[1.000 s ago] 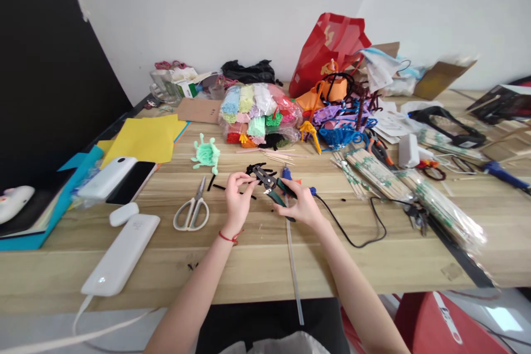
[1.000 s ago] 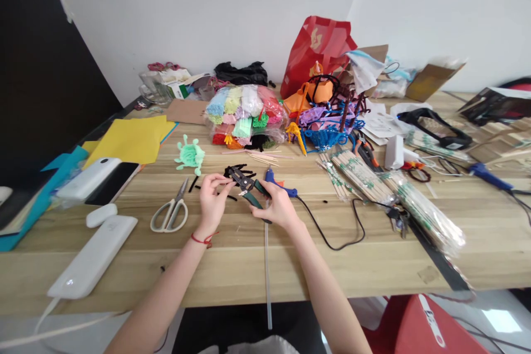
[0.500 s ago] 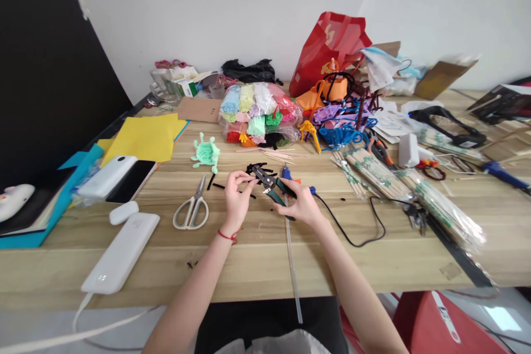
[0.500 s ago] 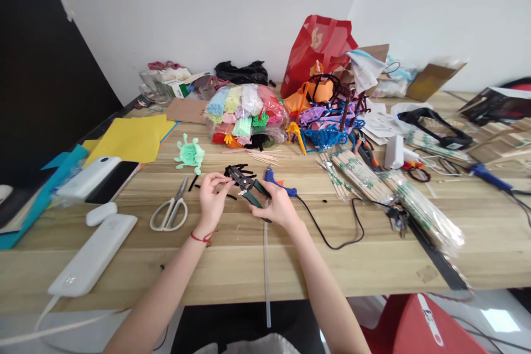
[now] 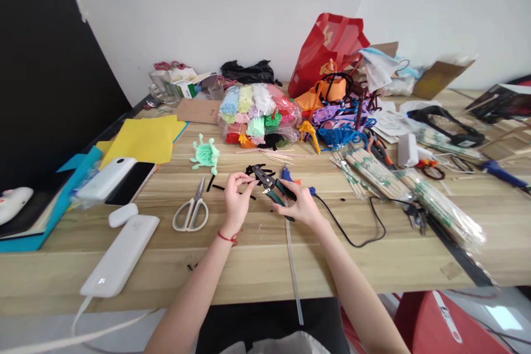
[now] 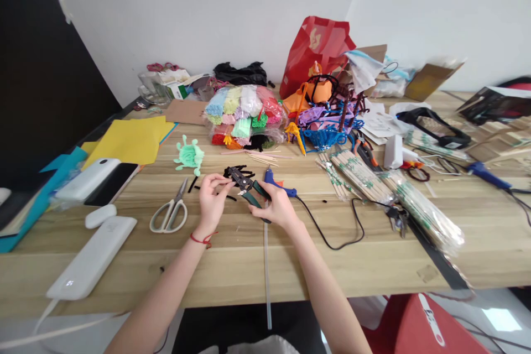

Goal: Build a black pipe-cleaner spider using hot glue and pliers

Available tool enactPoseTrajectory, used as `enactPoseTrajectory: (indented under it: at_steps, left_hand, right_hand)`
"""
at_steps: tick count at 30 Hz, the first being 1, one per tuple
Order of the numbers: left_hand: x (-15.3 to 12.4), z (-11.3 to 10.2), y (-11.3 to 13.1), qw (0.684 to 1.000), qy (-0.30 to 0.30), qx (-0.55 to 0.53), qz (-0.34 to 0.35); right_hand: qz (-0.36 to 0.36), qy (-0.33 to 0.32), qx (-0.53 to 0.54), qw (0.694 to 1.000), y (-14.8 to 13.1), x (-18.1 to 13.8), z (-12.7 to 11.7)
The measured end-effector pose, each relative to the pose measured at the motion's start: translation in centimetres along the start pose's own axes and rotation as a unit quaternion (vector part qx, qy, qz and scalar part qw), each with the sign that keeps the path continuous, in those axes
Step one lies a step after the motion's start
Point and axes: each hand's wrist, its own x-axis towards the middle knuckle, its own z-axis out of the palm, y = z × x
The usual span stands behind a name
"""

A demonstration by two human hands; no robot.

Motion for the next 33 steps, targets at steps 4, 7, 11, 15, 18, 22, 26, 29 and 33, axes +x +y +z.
enactPoseTrajectory:
  at_steps: [4, 7, 11, 15, 18, 22, 26, 29, 33]
  left_hand:
    - [0.0, 0.0, 0.1, 1.0, -0.002, 0.006, 0.012]
    - [-0.1, 0.1, 0.3, 1.0, -0.007, 0.01, 0.015]
    - [0.0, 0.0, 0.4, 1.0, -0.005, 0.014, 0.017]
    - [0.0, 0.0, 0.3, 1.0, 0.0, 0.011, 0.023]
    - [0.0, 0.0, 0.3, 1.0, 0.005, 0.008, 0.027]
    - [0.0, 0.0, 0.3, 1.0, 0.003, 0.005, 0.024]
    - [0.1, 0.1, 0.3, 1.0, 0.01, 0.004, 0.025]
    - [0.2, 0.1, 0.4, 1.0, 0.01, -0.008, 0.019]
    - [0.2, 0.1, 0.4, 0.999, -0.007, -0.034, 0.003]
  right_hand:
    - [0.004, 0.0, 0.015, 1.0, -0.1, 0.0, 0.0]
    - [0.005, 0.002, 0.013, 1.0, -0.2, 0.0, 0.1]
    - [0.006, 0.003, 0.005, 1.0, -0.1, 0.0, 0.1]
    - [0.003, 0.009, 0.003, 1.0, 0.2, 0.0, 0.2]
    - [-0.003, 0.005, 0.006, 1.0, 0.3, 0.0, 0.4]
    - [-0.003, 0.011, 0.019, 1.0, 0.3, -0.1, 0.6]
    - [0.009, 0.036, 0.062, 0.997, 0.5, -0.3, 0.5]
    - [0.025, 0.044, 0.158, 0.986, 0.9, -0.1, 0.0]
    - [0.02, 0.022, 0.313, 0.949, 1.4, 0.7, -0.8]
